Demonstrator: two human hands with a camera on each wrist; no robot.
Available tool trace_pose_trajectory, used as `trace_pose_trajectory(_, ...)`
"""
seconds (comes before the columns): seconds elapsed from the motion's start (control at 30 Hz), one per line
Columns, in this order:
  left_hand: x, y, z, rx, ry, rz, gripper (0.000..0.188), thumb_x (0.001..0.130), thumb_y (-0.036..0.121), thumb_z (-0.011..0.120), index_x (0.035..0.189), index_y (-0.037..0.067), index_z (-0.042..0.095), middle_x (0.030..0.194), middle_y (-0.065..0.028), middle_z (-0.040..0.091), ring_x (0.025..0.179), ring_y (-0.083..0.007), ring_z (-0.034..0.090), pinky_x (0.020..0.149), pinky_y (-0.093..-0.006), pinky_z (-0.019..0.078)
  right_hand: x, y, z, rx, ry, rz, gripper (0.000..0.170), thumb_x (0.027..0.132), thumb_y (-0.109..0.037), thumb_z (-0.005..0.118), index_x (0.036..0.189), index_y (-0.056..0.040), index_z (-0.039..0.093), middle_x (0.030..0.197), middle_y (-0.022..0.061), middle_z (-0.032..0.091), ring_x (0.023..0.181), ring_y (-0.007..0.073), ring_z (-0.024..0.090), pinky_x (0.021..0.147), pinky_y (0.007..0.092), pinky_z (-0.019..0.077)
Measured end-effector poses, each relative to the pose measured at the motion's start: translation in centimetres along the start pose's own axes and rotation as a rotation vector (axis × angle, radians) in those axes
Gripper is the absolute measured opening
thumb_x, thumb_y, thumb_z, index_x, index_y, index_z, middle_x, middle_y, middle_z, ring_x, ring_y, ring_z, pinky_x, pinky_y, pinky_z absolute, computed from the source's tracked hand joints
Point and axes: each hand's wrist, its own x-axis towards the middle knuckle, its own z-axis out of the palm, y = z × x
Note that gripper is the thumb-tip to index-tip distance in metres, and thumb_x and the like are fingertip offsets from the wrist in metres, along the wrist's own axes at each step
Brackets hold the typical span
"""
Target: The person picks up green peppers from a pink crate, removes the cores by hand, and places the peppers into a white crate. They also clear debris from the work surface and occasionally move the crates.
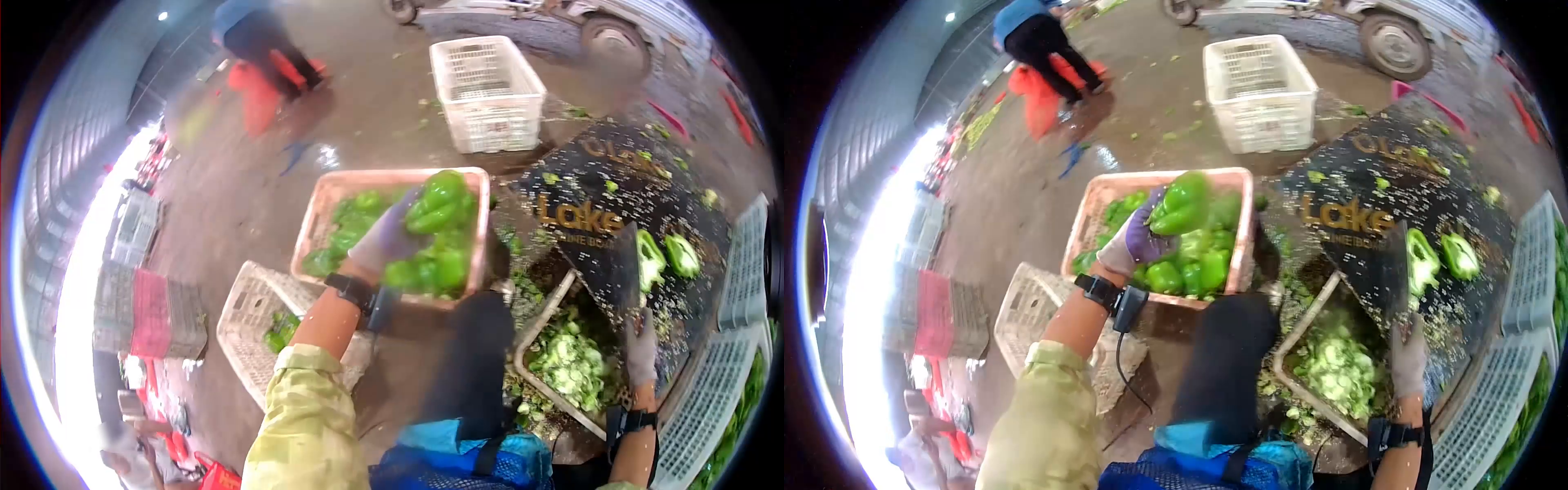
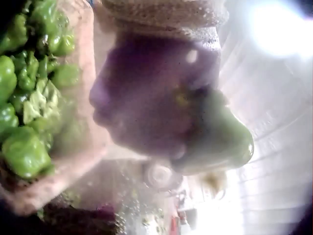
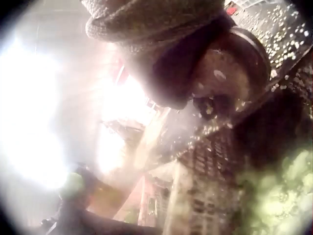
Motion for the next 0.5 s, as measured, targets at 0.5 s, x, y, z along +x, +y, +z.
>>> trace_pose_trajectory(0.5,17.3,-21.9,10.4,1.511,-0.299,0.315,0.056,0.067,0.021,0.077,0.115,0.004,0.054,0.097,-0.0157,0.065,0.08,-0.0301,0.065,0.074,-0.0367,0.0533,-6.9,-10.3,-7.6,0.012,0.117,0.082,0.041,0.088,-0.02,0.06,0.12,0.0006,0.045,0.08,0.0177,0.062,0.073,0.0297,0.063,0.064,0.0382,0.0464)
